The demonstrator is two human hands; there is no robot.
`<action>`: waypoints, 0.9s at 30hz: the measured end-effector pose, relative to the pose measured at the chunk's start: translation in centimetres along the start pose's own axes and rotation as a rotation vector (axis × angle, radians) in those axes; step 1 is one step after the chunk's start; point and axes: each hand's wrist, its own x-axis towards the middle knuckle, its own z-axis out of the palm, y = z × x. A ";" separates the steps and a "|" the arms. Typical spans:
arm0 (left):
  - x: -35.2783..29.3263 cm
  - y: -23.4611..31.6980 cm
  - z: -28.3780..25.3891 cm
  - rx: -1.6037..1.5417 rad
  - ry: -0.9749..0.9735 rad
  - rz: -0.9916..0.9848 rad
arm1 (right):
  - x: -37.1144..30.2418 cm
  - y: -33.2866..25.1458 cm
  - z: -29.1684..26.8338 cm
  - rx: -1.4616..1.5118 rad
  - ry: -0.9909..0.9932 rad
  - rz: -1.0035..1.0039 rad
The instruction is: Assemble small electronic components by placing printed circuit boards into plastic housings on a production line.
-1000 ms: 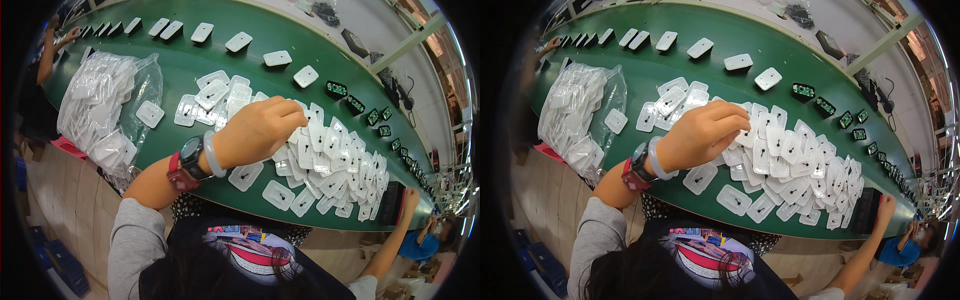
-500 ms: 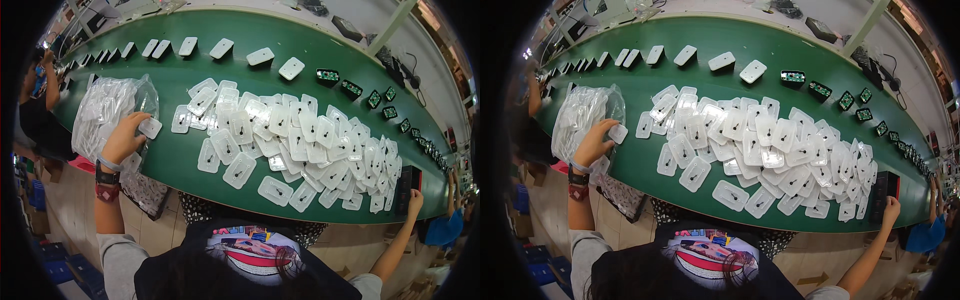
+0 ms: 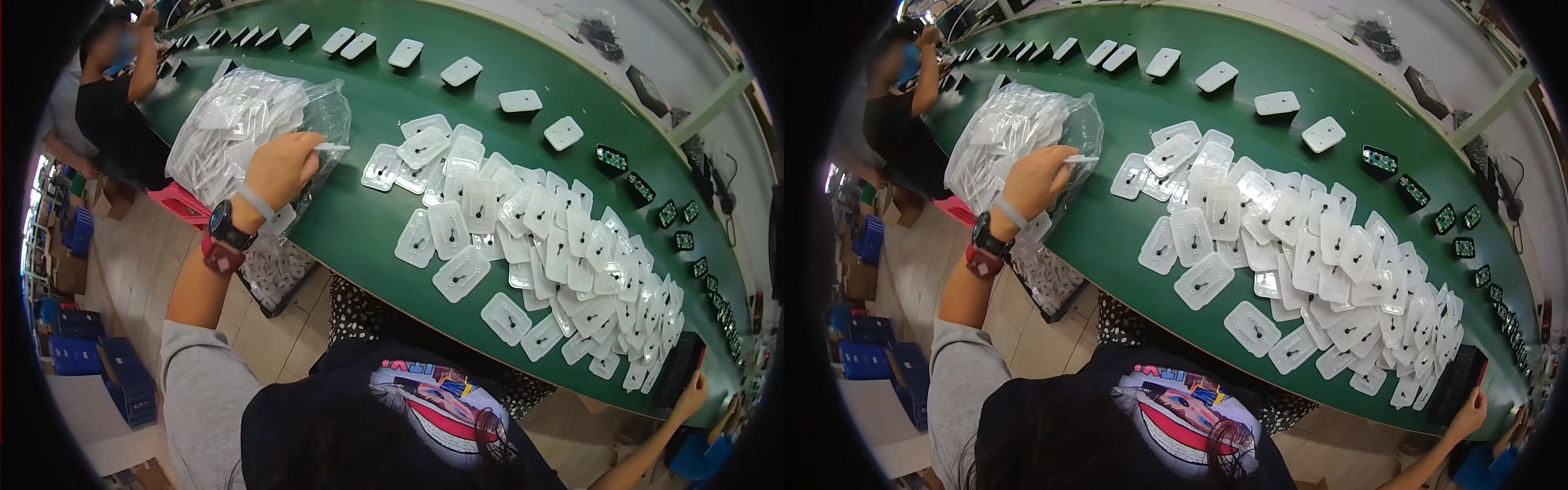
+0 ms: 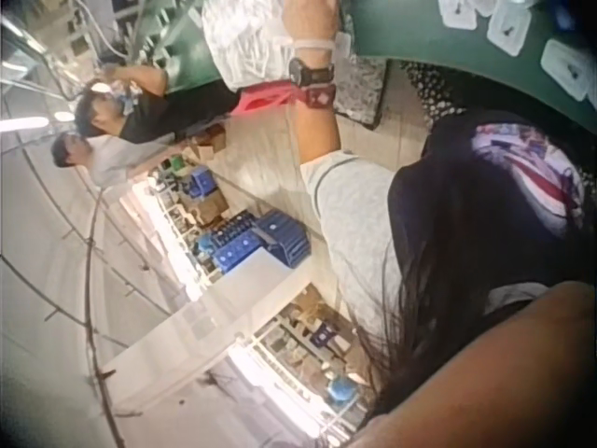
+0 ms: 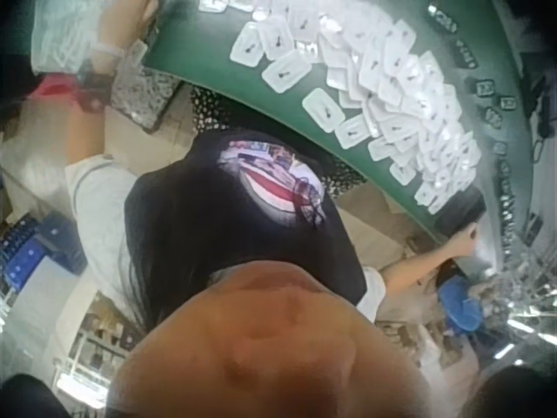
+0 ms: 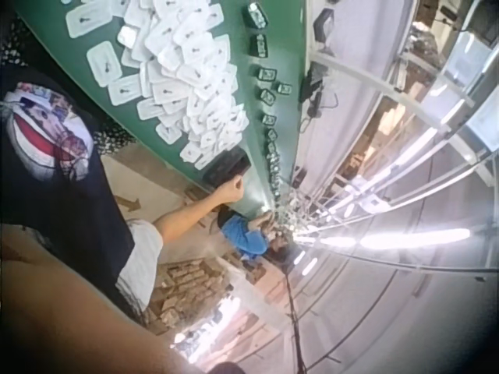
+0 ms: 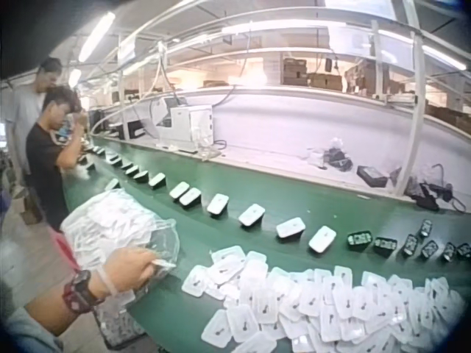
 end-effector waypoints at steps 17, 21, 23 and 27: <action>7.9 20.7 -1.0 -1.128 -0.006 0.343 | -6.6 -47.1 -6.9 1.320 -0.503 -0.174; 7.8 22.1 -0.3 -1.699 -0.342 0.209 | -6.9 -48.3 -4.9 1.298 -0.594 -0.235; 7.7 21.9 0.6 -1.728 -0.381 0.186 | -6.8 -48.4 -3.8 1.259 -0.563 -0.288; 7.4 21.0 1.3 -1.776 -0.464 0.138 | -6.5 -49.1 -2.4 1.184 -0.450 -0.484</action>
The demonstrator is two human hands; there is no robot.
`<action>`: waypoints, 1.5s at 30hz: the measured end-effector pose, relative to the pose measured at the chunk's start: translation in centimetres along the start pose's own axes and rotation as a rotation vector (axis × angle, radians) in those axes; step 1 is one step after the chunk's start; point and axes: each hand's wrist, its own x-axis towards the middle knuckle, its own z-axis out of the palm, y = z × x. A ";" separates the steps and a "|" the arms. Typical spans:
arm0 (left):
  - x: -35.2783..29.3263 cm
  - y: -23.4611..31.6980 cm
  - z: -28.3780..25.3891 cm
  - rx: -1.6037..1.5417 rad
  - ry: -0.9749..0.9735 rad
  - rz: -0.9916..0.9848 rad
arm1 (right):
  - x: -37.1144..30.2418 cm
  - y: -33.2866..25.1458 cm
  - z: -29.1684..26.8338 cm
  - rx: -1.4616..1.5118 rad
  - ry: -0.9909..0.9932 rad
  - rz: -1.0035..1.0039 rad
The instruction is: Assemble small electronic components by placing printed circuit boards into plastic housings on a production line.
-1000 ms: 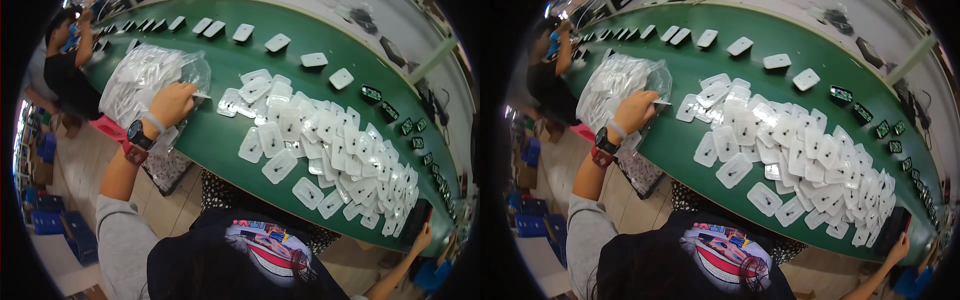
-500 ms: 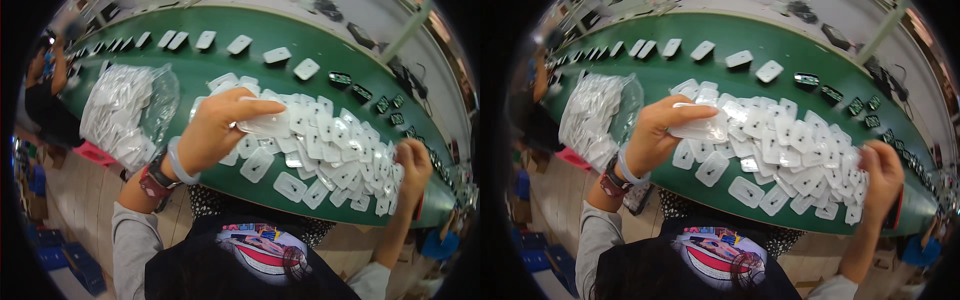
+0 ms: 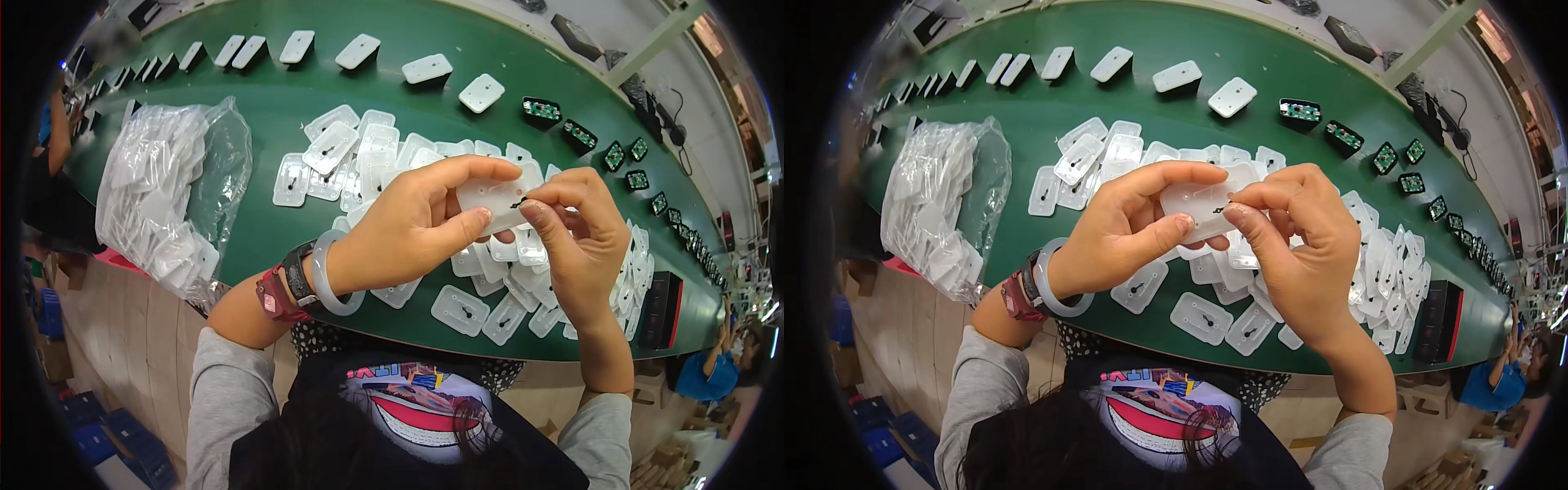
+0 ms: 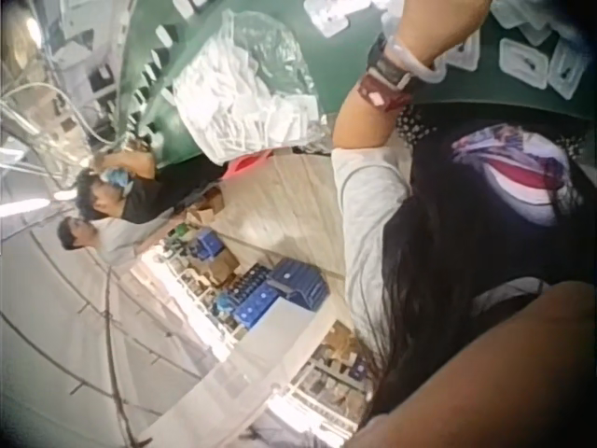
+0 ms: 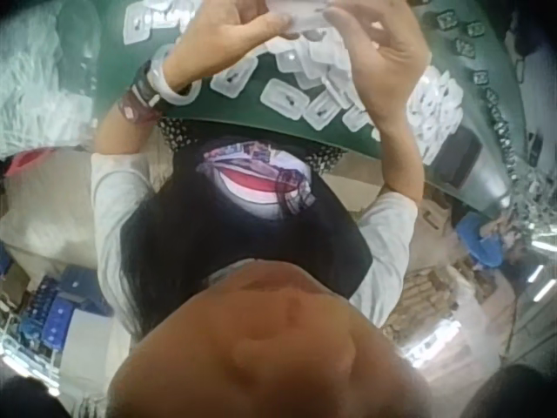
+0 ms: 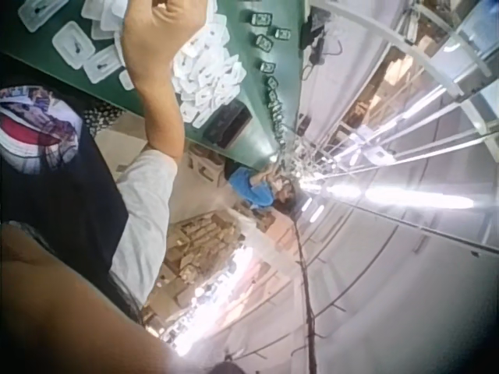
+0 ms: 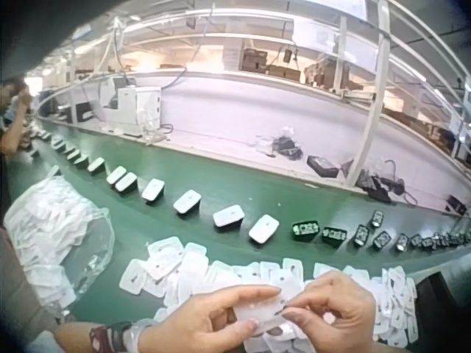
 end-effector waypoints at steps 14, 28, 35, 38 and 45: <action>-0.5 -0.3 0.4 0.105 0.091 -0.060 | -0.3 1.2 2.1 -0.025 0.068 0.032; -0.4 -0.2 0.2 -0.056 0.123 -0.087 | 0.8 -0.3 2.0 0.243 -0.015 0.448; -0.4 -0.1 -0.2 -0.049 0.086 -0.113 | 1.3 -0.4 1.1 0.304 -0.229 0.658; -0.4 0.1 -0.1 -0.001 0.080 -0.136 | 1.1 0.4 1.2 0.323 -0.259 0.677; -0.4 -0.5 0.0 0.082 0.071 -0.135 | 0.5 1.3 1.6 0.317 -0.281 0.631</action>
